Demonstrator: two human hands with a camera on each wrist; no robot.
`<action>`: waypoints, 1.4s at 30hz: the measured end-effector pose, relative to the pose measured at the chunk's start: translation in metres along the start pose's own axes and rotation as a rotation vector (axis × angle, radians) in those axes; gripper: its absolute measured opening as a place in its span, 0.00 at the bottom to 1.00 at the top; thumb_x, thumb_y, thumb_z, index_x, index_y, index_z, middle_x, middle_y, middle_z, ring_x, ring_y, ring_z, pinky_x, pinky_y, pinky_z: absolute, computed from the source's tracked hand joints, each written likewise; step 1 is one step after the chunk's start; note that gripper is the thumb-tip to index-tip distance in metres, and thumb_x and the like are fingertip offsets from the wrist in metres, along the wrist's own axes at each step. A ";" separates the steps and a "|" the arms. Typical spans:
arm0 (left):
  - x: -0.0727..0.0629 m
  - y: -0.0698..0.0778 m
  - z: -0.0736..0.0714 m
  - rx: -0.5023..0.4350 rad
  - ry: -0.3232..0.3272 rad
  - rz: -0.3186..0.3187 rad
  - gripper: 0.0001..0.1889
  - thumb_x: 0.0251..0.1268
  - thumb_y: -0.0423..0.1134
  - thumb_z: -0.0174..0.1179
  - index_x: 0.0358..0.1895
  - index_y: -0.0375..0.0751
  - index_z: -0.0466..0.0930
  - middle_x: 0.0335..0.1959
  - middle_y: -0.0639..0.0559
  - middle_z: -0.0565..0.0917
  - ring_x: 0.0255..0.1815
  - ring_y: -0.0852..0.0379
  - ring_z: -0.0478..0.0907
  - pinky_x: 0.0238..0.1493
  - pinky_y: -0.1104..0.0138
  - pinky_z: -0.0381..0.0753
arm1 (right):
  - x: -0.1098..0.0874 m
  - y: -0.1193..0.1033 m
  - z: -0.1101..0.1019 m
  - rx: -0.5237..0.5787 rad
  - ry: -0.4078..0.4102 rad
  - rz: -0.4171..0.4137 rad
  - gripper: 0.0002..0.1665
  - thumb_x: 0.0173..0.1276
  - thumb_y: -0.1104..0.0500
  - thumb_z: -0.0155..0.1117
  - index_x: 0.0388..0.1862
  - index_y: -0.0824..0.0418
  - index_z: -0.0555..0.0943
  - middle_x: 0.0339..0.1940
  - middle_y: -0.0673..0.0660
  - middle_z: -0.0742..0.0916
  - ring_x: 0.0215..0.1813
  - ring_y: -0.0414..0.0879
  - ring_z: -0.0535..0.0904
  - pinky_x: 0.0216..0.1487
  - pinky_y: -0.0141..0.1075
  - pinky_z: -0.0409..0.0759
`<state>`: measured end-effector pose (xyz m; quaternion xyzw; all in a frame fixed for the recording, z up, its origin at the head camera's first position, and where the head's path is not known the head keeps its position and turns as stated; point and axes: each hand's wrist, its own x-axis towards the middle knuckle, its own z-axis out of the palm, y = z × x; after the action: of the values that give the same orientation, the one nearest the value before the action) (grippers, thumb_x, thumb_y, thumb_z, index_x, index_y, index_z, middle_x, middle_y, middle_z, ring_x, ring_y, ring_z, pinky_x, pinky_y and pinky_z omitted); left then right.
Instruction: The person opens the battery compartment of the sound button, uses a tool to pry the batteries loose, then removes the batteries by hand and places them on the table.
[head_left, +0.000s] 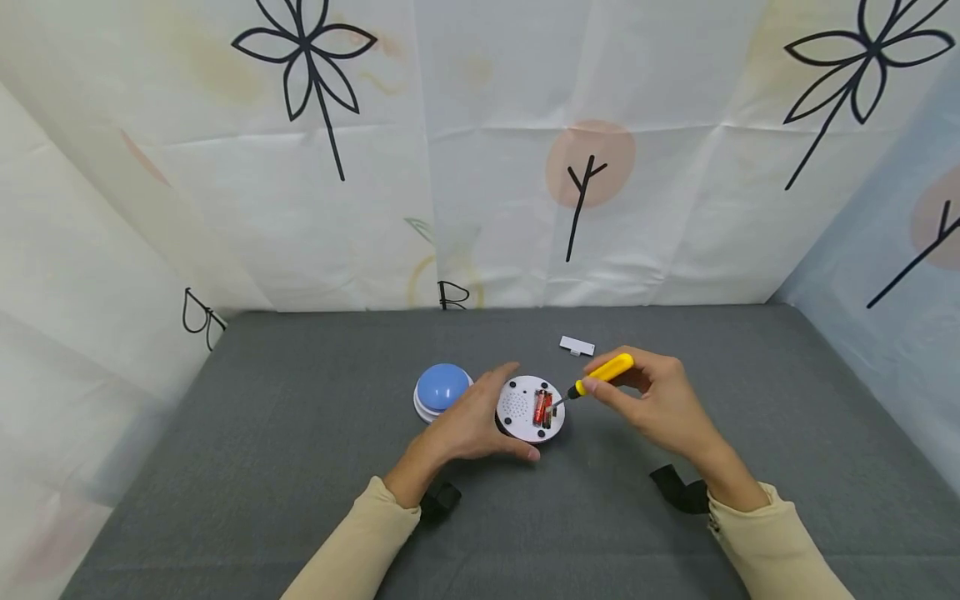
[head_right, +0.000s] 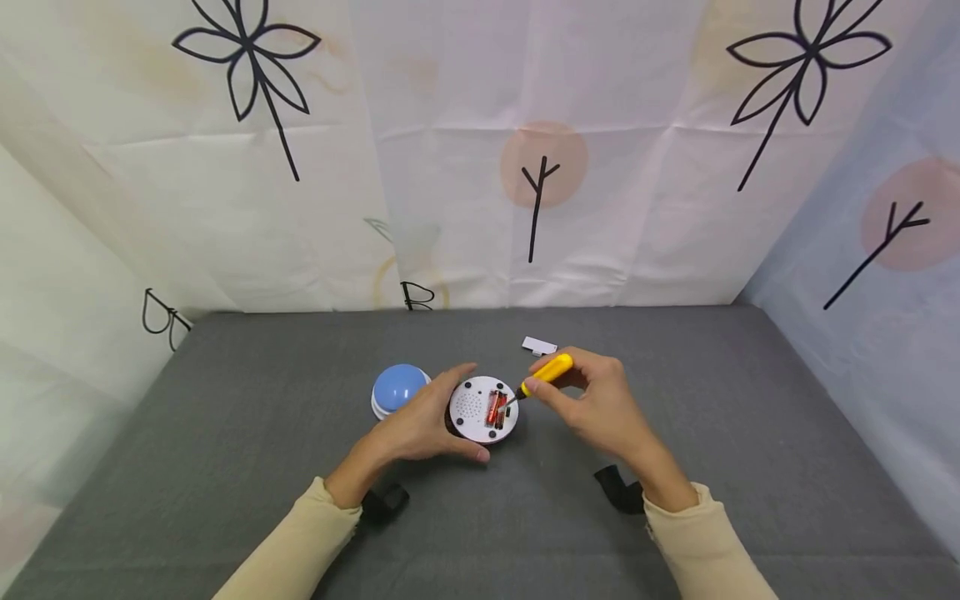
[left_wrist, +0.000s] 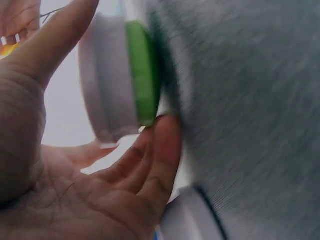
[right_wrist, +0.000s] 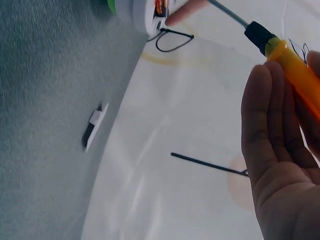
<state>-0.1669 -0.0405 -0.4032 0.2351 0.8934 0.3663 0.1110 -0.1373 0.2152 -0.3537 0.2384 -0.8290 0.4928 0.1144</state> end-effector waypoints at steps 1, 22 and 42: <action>-0.001 0.001 -0.002 0.013 -0.019 -0.001 0.61 0.39 0.54 0.84 0.78 0.38 0.58 0.70 0.42 0.70 0.68 0.47 0.69 0.67 0.50 0.69 | 0.000 0.000 -0.002 0.006 0.014 0.011 0.09 0.63 0.71 0.73 0.42 0.67 0.85 0.38 0.53 0.88 0.37 0.42 0.84 0.44 0.28 0.82; -0.001 0.007 0.001 0.050 0.041 -0.072 0.52 0.36 0.55 0.85 0.68 0.40 0.69 0.54 0.49 0.77 0.54 0.51 0.75 0.56 0.55 0.75 | 0.003 0.007 0.013 -0.156 0.149 0.059 0.08 0.62 0.64 0.77 0.39 0.61 0.87 0.34 0.50 0.88 0.34 0.40 0.84 0.38 0.25 0.80; 0.000 0.006 0.007 0.019 0.095 -0.018 0.50 0.32 0.50 0.88 0.63 0.40 0.71 0.51 0.51 0.81 0.50 0.52 0.77 0.54 0.57 0.76 | 0.003 0.011 0.014 -0.112 0.166 0.140 0.06 0.64 0.63 0.75 0.37 0.64 0.88 0.30 0.54 0.90 0.29 0.41 0.86 0.31 0.29 0.82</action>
<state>-0.1627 -0.0325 -0.4036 0.2102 0.9032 0.3676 0.0697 -0.1445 0.2067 -0.3671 0.1318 -0.8575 0.4704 0.1610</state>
